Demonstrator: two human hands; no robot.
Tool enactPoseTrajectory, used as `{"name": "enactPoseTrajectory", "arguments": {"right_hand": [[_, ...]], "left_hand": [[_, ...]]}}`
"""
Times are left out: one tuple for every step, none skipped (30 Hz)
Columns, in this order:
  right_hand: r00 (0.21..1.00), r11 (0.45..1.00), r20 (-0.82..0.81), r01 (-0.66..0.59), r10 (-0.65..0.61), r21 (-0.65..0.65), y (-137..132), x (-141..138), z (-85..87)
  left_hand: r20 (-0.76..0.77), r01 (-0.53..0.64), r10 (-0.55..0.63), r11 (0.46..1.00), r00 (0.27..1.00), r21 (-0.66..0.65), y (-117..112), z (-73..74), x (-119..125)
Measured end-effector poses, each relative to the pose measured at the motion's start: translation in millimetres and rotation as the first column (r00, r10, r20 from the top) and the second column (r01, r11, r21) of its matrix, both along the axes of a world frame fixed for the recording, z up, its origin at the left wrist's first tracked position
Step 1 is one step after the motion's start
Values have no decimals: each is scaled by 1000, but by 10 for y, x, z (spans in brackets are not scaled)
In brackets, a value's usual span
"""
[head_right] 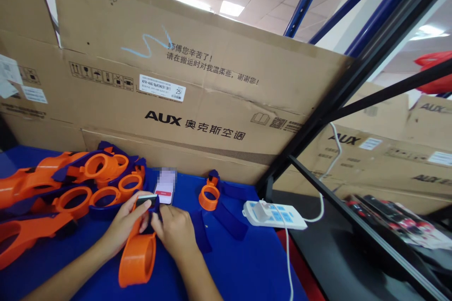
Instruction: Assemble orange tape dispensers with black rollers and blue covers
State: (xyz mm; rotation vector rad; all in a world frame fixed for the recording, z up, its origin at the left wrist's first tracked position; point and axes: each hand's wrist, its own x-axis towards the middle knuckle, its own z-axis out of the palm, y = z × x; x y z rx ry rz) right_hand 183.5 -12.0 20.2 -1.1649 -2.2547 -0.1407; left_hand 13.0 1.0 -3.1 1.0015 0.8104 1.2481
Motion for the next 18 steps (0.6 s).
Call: {"name": "enactPoseTrajectory", "arguments": {"right_hand": [[1000, 999, -15, -26, 25, -31, 7, 6, 18], [998, 997, -26, -51, 49, -59, 14, 14, 36], [997, 995, -33, -68, 66, -77, 21, 24, 52], [997, 994, -37, -76, 73, -84, 27, 36, 66], [997, 994, -40, -75, 71, -83, 31, 49, 77], [997, 994, -39, -71, 68, -78, 35, 61, 84], [997, 995, -34, -70, 68, -73, 37, 71, 88], [997, 995, -28, -76, 74, -70, 39, 78, 88], [996, 994, -23, -87, 86, -70, 39, 83, 86], [995, 992, -21, -100, 99, -71, 39, 86, 83], [994, 991, -21, -110, 109, -72, 38, 88, 78], [993, 990, -21, -119, 118, -74, 37, 89, 73], [992, 989, -17, -126, 125, -78, 35, 90, 67], [992, 988, -11, -130, 129, -82, 33, 90, 61], [991, 988, -4, -131, 131, -86, 30, 91, 55], [991, 988, 1, -130, 131, -87, 27, 91, 49], [992, 988, 5, -128, 129, -87, 24, 91, 43], [992, 988, 7, -127, 128, -83, 22, 91, 36]], "left_hand": [[41, -10, 11, 999, 999, -36, 6, 14, -3], [79, -19, 25, 997, 997, -77, 11, 30, -7], [110, -26, 39, 993, 993, -116, 13, 46, -11], [130, -25, 45, 988, 990, -151, 12, 63, -14], [139, -18, 44, 984, 989, -179, 8, 78, -16], [138, -8, 36, 980, 990, -199, 3, 91, -15], [132, 4, 25, 977, 991, -213, -5, 101, -13], [126, 13, 15, 975, 992, -223, -12, 108, -9], [122, 20, 9, 972, 993, -232, -18, 112, -4], [120, 22, 7, 971, 993, -239, -23, 114, 1], [122, 20, 10, 970, 993, -241, -25, 116, 5], [125, 15, 15, 970, 992, -243, -27, 119, 8], [129, 7, 25, 969, 991, -245, -29, 124, 9], [132, 0, 34, 969, 991, -247, -31, 131, 8], [134, -3, 37, 968, 990, -249, -35, 138, 5], [132, 0, 34, 968, 991, -250, -40, 147, 1], [127, 9, 23, 968, 992, -251, -46, 155, -5], [123, 24, 7, 968, 992, -249, -51, 161, -12]]}}
